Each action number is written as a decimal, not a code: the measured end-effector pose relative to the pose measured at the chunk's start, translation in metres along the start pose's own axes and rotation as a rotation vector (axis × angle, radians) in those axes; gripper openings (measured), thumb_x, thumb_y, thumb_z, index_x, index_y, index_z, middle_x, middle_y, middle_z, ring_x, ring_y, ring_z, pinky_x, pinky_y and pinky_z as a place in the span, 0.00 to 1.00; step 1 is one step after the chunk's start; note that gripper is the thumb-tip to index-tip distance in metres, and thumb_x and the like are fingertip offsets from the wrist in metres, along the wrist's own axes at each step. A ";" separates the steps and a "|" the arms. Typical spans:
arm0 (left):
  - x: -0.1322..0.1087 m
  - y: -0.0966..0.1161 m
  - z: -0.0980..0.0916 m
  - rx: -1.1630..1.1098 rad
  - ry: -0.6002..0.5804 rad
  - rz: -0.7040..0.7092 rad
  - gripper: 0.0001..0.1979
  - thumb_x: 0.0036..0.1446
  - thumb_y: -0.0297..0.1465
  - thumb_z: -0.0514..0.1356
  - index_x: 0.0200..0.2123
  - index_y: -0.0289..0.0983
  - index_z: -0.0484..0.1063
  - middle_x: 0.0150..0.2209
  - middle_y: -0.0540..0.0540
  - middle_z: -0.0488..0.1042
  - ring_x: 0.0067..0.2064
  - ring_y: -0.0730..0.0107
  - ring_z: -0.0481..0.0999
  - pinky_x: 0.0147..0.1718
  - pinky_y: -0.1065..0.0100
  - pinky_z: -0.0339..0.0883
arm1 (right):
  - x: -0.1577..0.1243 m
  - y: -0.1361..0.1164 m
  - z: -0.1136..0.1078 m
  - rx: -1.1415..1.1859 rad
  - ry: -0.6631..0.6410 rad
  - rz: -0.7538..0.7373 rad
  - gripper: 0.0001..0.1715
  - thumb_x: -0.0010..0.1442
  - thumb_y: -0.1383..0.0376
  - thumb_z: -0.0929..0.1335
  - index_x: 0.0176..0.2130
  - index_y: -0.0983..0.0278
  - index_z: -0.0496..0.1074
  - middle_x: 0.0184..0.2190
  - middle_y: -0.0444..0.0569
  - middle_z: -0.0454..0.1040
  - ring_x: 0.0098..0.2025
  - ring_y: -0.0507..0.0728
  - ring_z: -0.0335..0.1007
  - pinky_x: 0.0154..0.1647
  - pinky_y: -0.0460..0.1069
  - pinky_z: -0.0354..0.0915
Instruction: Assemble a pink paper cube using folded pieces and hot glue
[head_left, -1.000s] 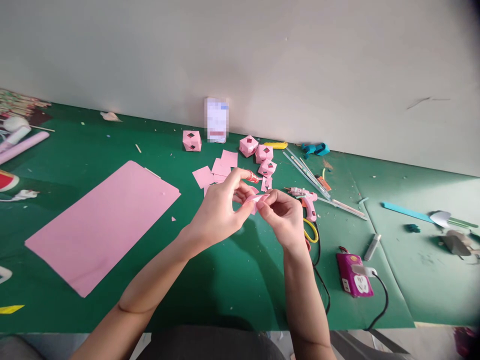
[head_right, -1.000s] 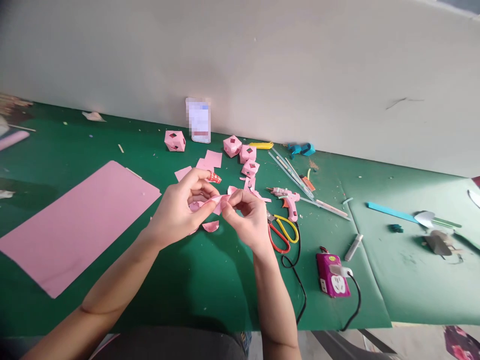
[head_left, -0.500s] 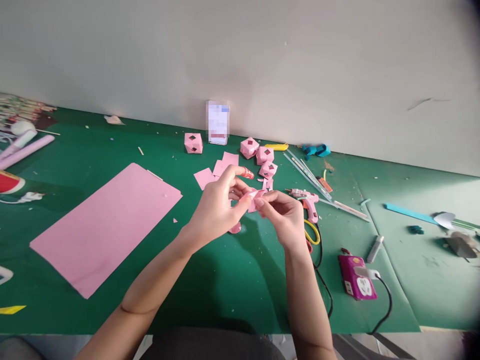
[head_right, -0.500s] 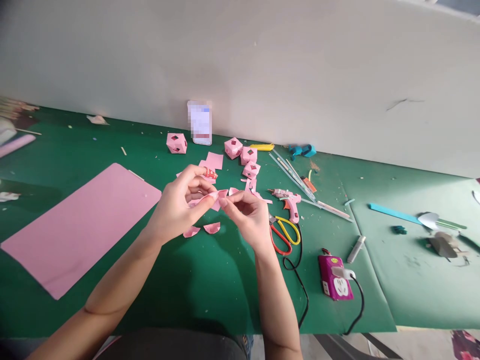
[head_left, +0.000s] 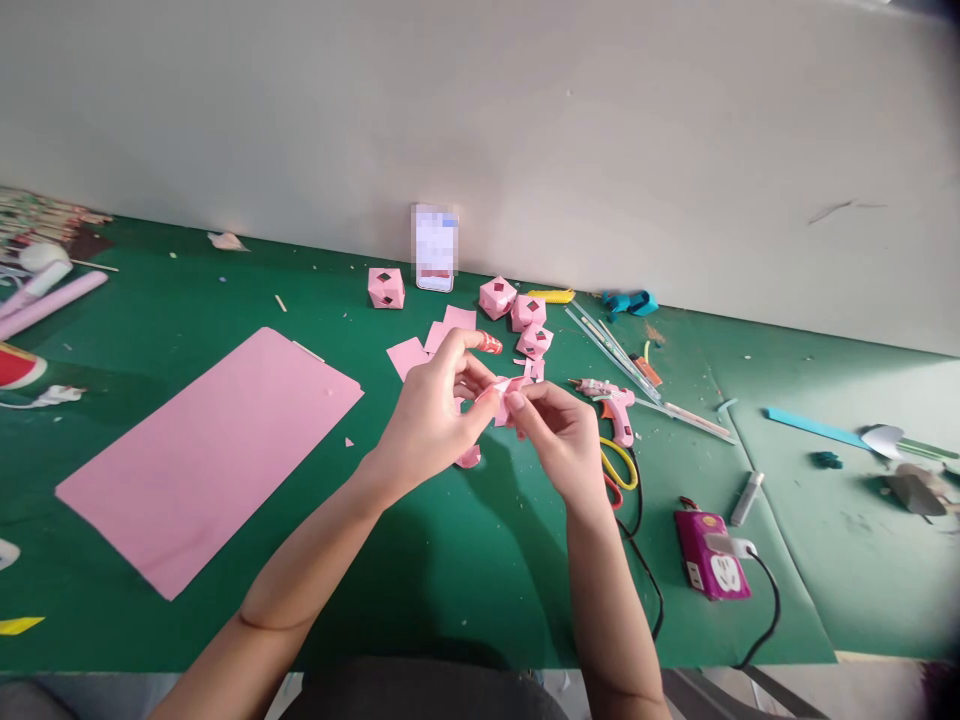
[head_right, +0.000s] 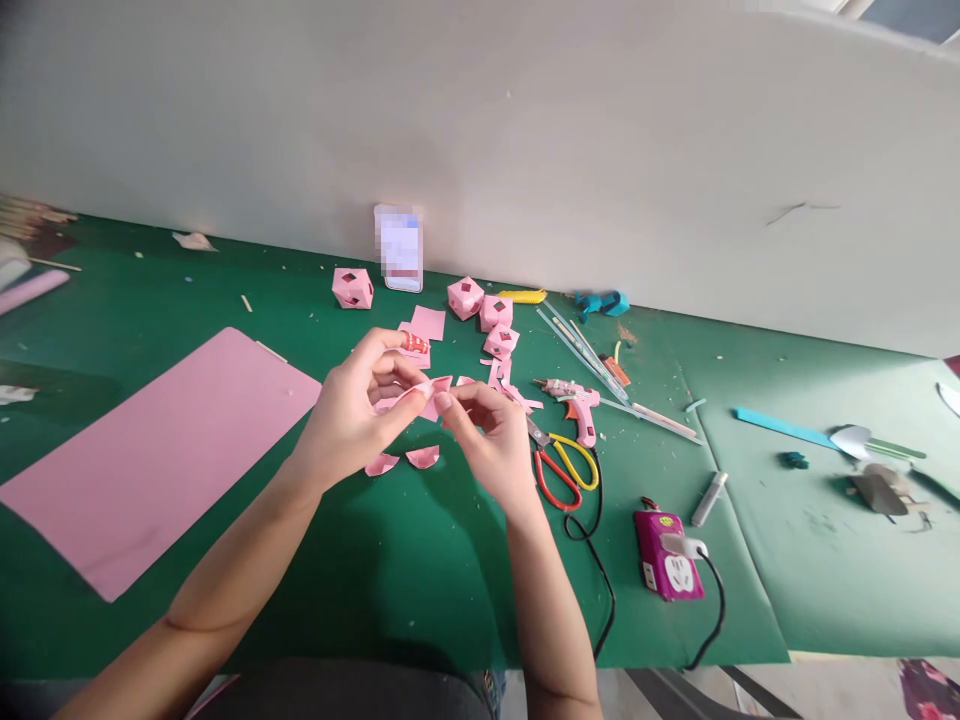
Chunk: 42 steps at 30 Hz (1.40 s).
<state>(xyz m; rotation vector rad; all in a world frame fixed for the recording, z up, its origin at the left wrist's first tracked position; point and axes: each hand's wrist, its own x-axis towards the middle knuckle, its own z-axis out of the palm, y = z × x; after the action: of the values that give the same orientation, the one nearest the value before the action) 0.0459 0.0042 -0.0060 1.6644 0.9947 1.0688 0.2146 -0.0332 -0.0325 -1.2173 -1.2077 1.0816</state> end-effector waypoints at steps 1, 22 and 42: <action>0.000 0.000 0.001 0.011 0.003 0.003 0.18 0.62 0.27 0.63 0.53 0.41 0.65 0.36 0.51 0.80 0.40 0.69 0.84 0.44 0.67 0.80 | -0.001 0.001 0.002 -0.014 0.017 -0.020 0.13 0.64 0.54 0.74 0.35 0.61 0.79 0.30 0.45 0.77 0.29 0.52 0.69 0.30 0.47 0.66; -0.001 0.000 0.002 0.080 0.072 0.050 0.16 0.64 0.29 0.62 0.54 0.42 0.67 0.40 0.49 0.81 0.42 0.67 0.85 0.43 0.66 0.80 | -0.002 -0.005 0.008 -0.066 0.072 -0.024 0.20 0.64 0.47 0.72 0.34 0.60 0.77 0.26 0.44 0.73 0.26 0.52 0.65 0.28 0.49 0.64; -0.002 0.003 0.001 0.097 0.031 0.044 0.16 0.64 0.29 0.61 0.54 0.41 0.67 0.38 0.49 0.82 0.43 0.66 0.85 0.43 0.66 0.81 | -0.004 -0.005 0.005 -0.057 0.084 -0.036 0.13 0.64 0.52 0.74 0.41 0.59 0.77 0.36 0.47 0.80 0.36 0.55 0.75 0.36 0.50 0.69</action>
<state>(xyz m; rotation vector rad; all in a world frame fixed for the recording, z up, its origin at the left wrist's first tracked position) 0.0472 0.0015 -0.0037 1.7602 1.0487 1.0928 0.2095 -0.0370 -0.0283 -1.2673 -1.1984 0.9662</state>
